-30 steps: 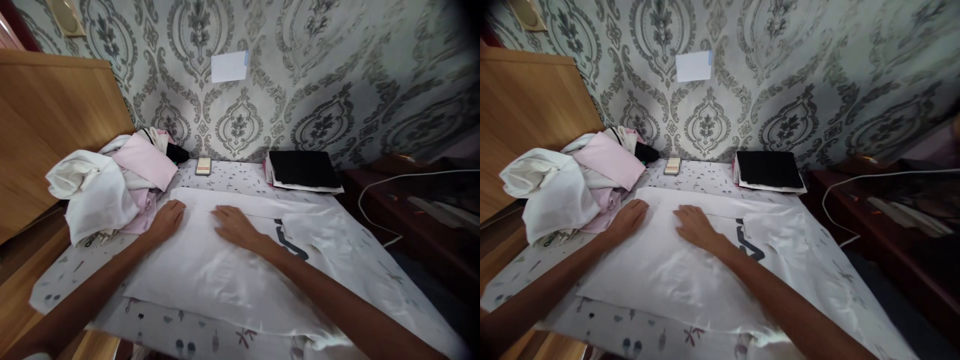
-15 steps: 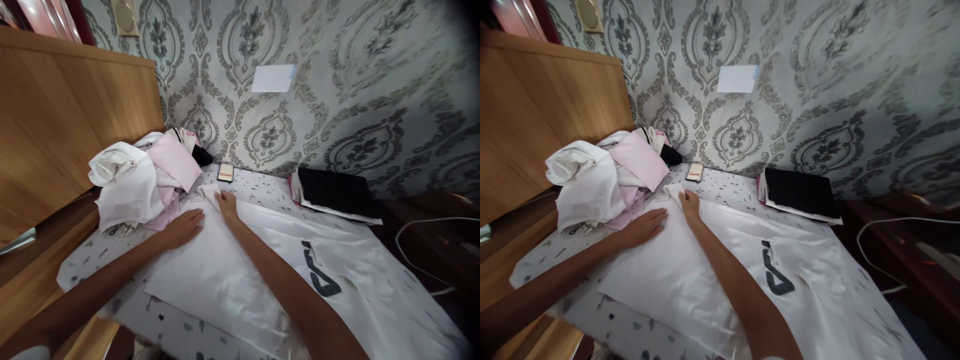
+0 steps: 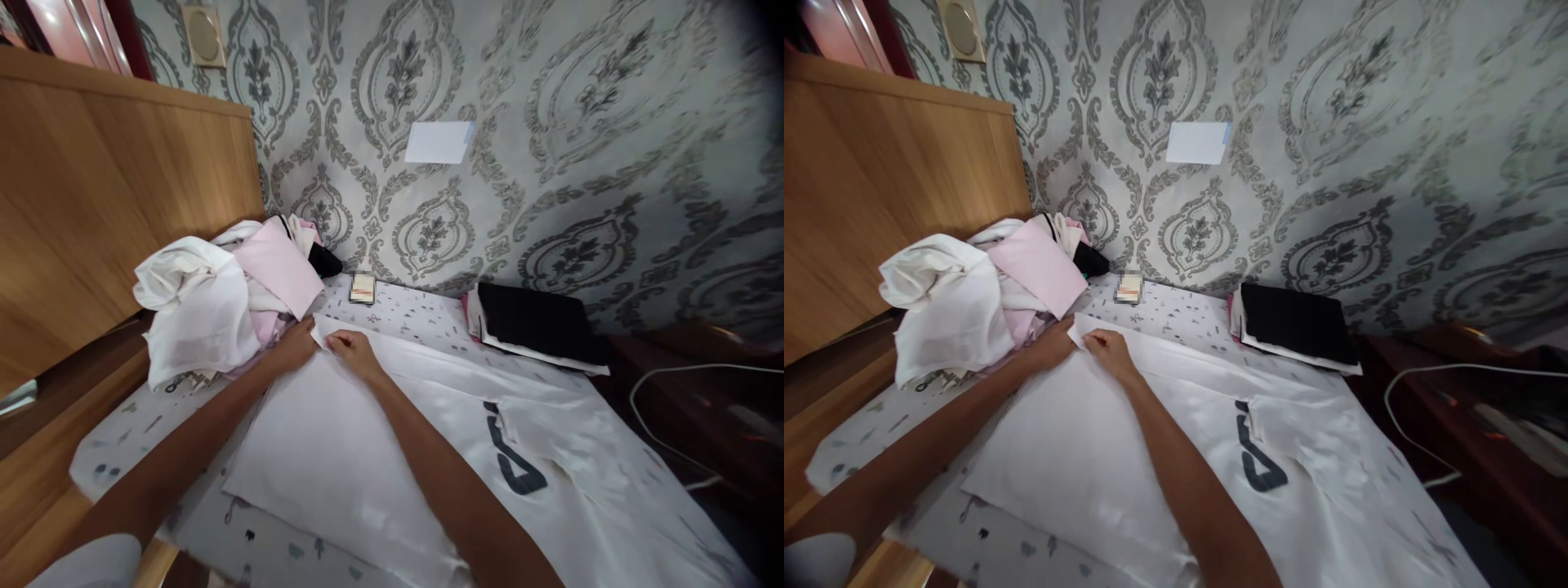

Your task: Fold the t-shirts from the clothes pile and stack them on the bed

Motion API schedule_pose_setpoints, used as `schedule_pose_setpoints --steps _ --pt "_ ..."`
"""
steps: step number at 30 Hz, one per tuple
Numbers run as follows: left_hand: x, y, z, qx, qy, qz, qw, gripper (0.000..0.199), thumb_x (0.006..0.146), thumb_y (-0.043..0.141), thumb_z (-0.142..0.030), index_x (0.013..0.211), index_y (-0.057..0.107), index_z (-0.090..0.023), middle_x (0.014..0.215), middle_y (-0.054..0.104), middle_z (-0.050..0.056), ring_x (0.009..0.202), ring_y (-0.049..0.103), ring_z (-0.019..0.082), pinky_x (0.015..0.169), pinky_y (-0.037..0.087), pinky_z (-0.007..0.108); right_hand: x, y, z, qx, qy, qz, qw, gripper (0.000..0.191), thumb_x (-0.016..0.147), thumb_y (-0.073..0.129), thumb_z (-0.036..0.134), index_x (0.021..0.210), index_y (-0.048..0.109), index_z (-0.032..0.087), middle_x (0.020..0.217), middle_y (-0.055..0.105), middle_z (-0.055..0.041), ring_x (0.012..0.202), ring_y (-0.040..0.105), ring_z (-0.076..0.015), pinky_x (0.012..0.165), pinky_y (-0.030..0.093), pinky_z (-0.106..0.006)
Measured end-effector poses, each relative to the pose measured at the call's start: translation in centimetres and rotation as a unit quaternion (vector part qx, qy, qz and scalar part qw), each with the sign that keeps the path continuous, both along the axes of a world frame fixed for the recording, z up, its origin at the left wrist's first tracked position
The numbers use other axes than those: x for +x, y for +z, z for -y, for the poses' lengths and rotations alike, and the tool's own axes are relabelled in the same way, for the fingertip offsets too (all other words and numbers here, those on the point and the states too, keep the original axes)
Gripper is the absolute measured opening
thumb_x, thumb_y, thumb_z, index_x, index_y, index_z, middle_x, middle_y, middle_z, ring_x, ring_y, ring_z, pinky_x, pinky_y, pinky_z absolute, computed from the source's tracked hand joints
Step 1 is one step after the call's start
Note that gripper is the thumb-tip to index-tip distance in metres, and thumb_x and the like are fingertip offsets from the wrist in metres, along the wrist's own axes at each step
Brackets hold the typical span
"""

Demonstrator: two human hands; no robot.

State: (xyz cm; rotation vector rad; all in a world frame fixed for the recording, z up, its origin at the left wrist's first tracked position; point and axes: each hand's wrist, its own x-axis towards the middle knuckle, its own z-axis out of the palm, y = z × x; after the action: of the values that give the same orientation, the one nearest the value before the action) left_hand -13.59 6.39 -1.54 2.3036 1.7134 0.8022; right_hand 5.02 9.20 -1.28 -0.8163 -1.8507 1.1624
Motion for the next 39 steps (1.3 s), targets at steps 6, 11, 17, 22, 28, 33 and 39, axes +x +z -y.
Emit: schedule_pose_setpoints --steps 6,11,17,22,28,33,39 --pt "-1.3 0.2 1.2 -0.027 0.029 -0.016 0.999 0.035 0.085 0.043 -0.010 0.114 0.062 -0.015 0.116 0.068 0.015 0.118 0.060 0.026 0.106 0.045 0.045 -0.2 0.3 0.8 0.066 0.004 0.103 0.992 0.017 0.086 0.063 0.031 0.094 0.074 0.021 0.089 0.072 -0.0016 0.083 0.063 -0.0172 0.078 0.048 -0.029" --pt "-2.4 0.9 2.4 -0.027 0.042 -0.011 0.999 0.035 0.089 0.035 -0.012 0.111 0.061 -0.020 0.113 0.070 0.009 0.110 0.064 0.023 0.101 0.050 0.040 -0.7 0.8 1.3 0.211 -0.008 0.283 0.936 0.020 0.087 0.068 0.024 0.106 0.072 0.019 0.102 0.069 -0.0072 0.102 0.059 -0.0219 0.087 0.045 -0.033" --pt "-2.1 1.5 3.6 -0.004 0.049 0.013 0.999 0.034 0.091 0.037 -0.017 0.115 0.060 -0.018 0.117 0.070 0.011 0.111 0.064 0.023 0.101 0.050 0.042 -1.3 1.5 1.9 0.218 -0.032 0.310 0.925 0.019 0.094 0.052 0.014 0.097 0.070 0.019 0.098 0.068 -0.0078 0.099 0.057 -0.0214 0.082 0.044 -0.031" --pt "-0.3 3.1 2.8 0.050 0.043 0.016 0.998 0.038 0.094 0.036 -0.019 0.125 0.058 -0.016 0.130 0.066 0.013 0.123 0.059 0.024 0.111 0.044 0.043 -1.3 1.8 2.3 0.204 -0.011 0.293 0.934 0.015 0.088 0.060 0.016 0.097 0.072 0.020 0.096 0.070 -0.0045 0.093 0.060 -0.0193 0.078 0.044 -0.028" --pt "4.4 3.4 -0.6 -0.004 -0.020 -0.015 1.000 0.045 0.098 0.031 -0.023 0.135 0.053 -0.011 0.142 0.059 0.015 0.131 0.055 0.023 0.115 0.039 0.041 3.6 3.1 0.4 0.176 0.025 0.241 0.954 0.024 0.092 0.051 0.019 0.101 0.074 0.019 0.098 0.076 -0.0042 0.088 0.068 -0.0195 0.081 0.049 -0.030" --pt "5.8 1.3 -1.9 -0.057 -0.051 -0.075 0.994 0.053 0.101 0.035 -0.040 0.144 0.046 -0.011 0.155 0.045 0.019 0.144 0.041 0.029 0.118 0.032 0.046 15.0 2.1 -1.7 0.207 -0.136 0.390 0.887 0.042 0.098 0.044 0.028 0.134 0.061 0.016 0.140 0.062 -0.0153 0.131 0.056 -0.0263 0.111 0.041 -0.043" --pt "1.0 -0.3 -2.5 -0.092 -0.009 -0.174 0.980 0.062 0.101 0.033 -0.048 0.151 0.036 -0.011 0.163 0.030 0.019 0.153 0.023 0.030 0.122 0.021 0.051 28.2 -1.3 0.2 0.106 -0.246 0.500 0.823 0.056 0.101 0.035 0.042 0.149 0.044 0.017 0.158 0.041 -0.0177 0.149 0.033 -0.0317 0.116 0.030 -0.060"
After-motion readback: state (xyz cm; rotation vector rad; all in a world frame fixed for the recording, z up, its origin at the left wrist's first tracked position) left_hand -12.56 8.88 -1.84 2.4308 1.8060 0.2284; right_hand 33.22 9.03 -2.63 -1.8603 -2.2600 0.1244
